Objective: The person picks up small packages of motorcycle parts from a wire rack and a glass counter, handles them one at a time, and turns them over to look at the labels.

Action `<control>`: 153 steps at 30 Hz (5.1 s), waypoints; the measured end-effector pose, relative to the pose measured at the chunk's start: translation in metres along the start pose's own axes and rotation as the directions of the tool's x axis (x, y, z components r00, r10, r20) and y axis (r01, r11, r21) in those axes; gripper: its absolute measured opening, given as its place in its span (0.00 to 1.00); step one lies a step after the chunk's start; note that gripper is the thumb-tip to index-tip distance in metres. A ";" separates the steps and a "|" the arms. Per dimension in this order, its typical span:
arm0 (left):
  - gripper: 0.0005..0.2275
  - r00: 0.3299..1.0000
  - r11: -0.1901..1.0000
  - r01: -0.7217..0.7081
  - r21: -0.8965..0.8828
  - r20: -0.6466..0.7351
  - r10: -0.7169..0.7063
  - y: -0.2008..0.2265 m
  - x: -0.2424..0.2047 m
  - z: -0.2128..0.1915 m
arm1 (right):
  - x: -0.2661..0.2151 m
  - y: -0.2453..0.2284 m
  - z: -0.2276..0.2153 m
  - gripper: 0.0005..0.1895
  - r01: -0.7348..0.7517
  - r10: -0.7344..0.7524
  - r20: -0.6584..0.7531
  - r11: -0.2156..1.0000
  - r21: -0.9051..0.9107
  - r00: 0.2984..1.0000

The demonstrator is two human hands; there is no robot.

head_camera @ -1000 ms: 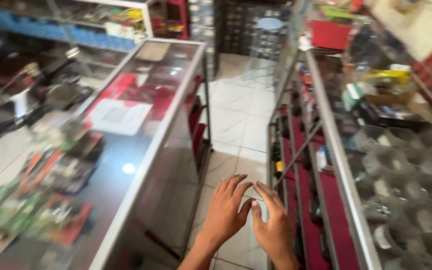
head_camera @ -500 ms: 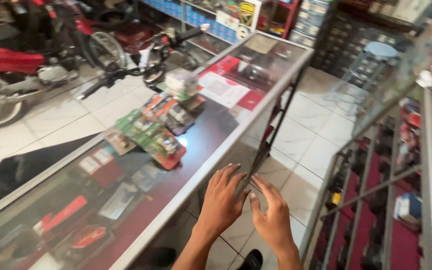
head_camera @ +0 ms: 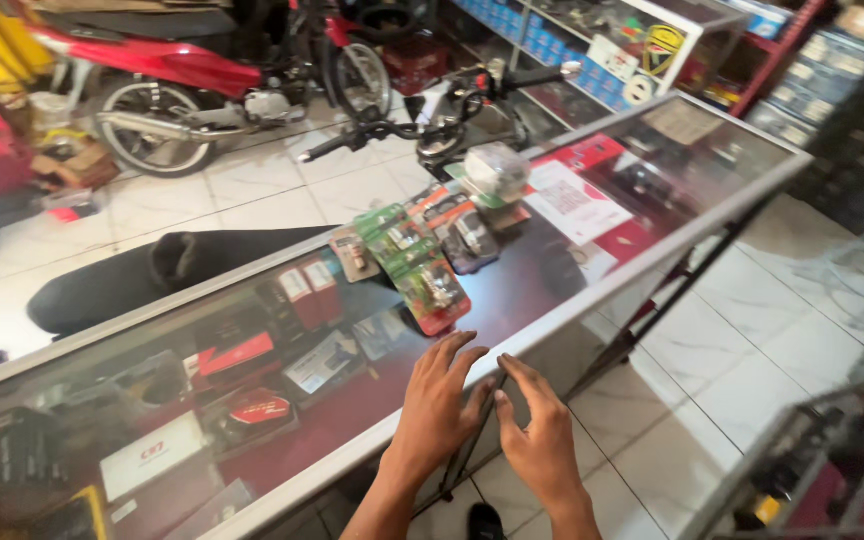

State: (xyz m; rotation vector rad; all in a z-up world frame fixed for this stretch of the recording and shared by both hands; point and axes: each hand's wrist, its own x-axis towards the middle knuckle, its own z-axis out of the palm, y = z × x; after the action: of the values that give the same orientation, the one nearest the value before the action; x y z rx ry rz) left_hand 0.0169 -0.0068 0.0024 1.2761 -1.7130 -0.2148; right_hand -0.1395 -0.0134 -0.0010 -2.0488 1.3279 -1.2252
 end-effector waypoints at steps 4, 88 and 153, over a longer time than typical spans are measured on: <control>0.18 0.994 0.995 0.096 0.030 -0.058 -0.094 -0.009 0.010 -0.008 | 0.019 0.005 0.015 0.23 0.033 -0.037 0.057 0.997 0.066 0.998; 0.47 0.964 0.859 0.263 0.440 -0.087 -0.250 -0.148 0.015 -0.113 | 0.104 0.011 0.177 0.26 0.433 -0.452 0.439 0.889 0.149 0.776; 0.09 0.861 0.557 0.497 -0.665 0.456 -0.225 0.035 0.023 0.072 | -0.016 0.056 -0.065 0.06 -0.181 0.369 -0.145 0.715 0.675 0.918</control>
State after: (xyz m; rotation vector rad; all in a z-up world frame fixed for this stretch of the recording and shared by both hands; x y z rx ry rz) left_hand -0.0604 -0.0373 -0.0004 0.9260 -1.3025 -1.3427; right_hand -0.2255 -0.0171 -0.0139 -1.1688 1.0462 -1.5788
